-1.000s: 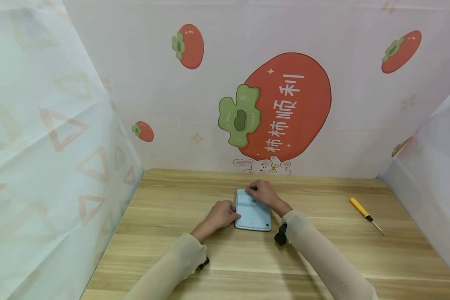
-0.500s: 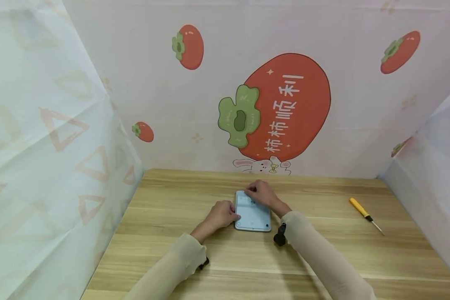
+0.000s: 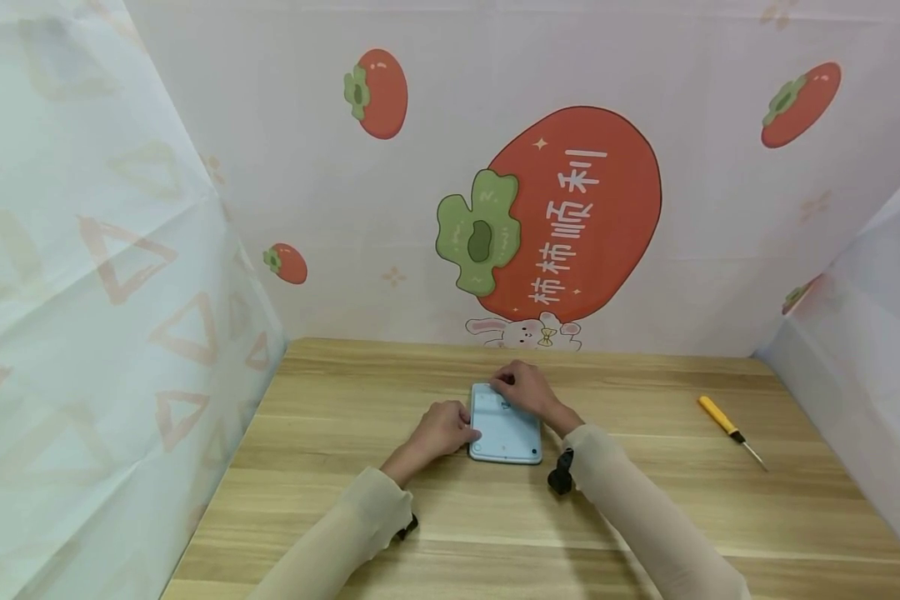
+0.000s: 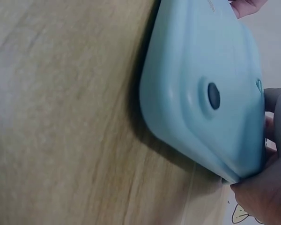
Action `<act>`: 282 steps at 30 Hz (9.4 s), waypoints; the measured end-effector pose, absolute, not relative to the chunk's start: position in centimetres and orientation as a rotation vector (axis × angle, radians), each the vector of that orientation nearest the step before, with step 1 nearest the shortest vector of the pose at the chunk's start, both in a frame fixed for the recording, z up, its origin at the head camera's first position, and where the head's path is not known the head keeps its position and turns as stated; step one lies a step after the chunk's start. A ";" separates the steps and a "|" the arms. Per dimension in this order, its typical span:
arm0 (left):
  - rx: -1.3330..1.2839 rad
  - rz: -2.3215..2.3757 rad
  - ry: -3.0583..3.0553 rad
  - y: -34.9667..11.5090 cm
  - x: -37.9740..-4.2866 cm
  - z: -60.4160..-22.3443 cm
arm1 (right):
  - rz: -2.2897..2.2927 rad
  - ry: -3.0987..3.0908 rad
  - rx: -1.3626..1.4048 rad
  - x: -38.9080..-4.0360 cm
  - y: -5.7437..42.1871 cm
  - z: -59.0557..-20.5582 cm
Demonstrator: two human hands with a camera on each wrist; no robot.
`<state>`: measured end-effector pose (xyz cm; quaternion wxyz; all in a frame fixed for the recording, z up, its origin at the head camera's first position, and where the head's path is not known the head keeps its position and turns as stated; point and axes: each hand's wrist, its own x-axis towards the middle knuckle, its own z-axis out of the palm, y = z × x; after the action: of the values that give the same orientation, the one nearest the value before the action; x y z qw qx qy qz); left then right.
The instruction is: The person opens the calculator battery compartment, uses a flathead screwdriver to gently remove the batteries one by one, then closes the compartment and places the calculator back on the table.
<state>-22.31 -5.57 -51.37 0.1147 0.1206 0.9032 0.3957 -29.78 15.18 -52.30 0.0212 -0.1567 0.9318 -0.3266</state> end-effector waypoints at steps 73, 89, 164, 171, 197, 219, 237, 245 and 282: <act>0.675 0.703 2.783 -4.2 -24.7 -51.1 | -0.505 2.781 -1.106 -28.2 17.2 -47.1; 0.700 0.706 2.735 -3.8 -25.1 -51.2 | -0.408 2.701 -1.186 -29.3 16.2 -45.9; 0.625 0.694 2.725 -3.3 -24.9 -50.4 | -0.057 2.788 -1.267 -28.2 13.8 -45.7; 0.628 0.692 2.723 -3.5 -24.9 -50.4 | -0.040 2.802 -1.245 -28.0 13.7 -45.6; 0.619 0.707 2.726 -3.4 -24.8 -50.4 | -0.001 2.817 -1.198 -27.9 13.6 -45.9; 0.625 0.732 2.697 -3.6 -24.7 -50.6 | 0.066 2.861 -1.313 -27.6 14.8 -46.8; 0.626 0.714 2.703 -3.6 -24.7 -50.6 | 0.139 2.862 -1.409 -27.4 15.5 -47.1; 0.608 0.702 2.704 -3.5 -24.5 -50.7 | 0.151 2.881 -1.470 -27.5 15.8 -47.1; 0.576 0.692 2.687 -3.5 -24.7 -50.7 | -0.632 2.878 -1.019 -28.0 17.1 -47.6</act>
<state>-24.69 -3.53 -50.67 0.1531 0.2009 0.9370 0.2412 -28.05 17.10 -47.57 0.0116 -0.3268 0.9230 -0.2027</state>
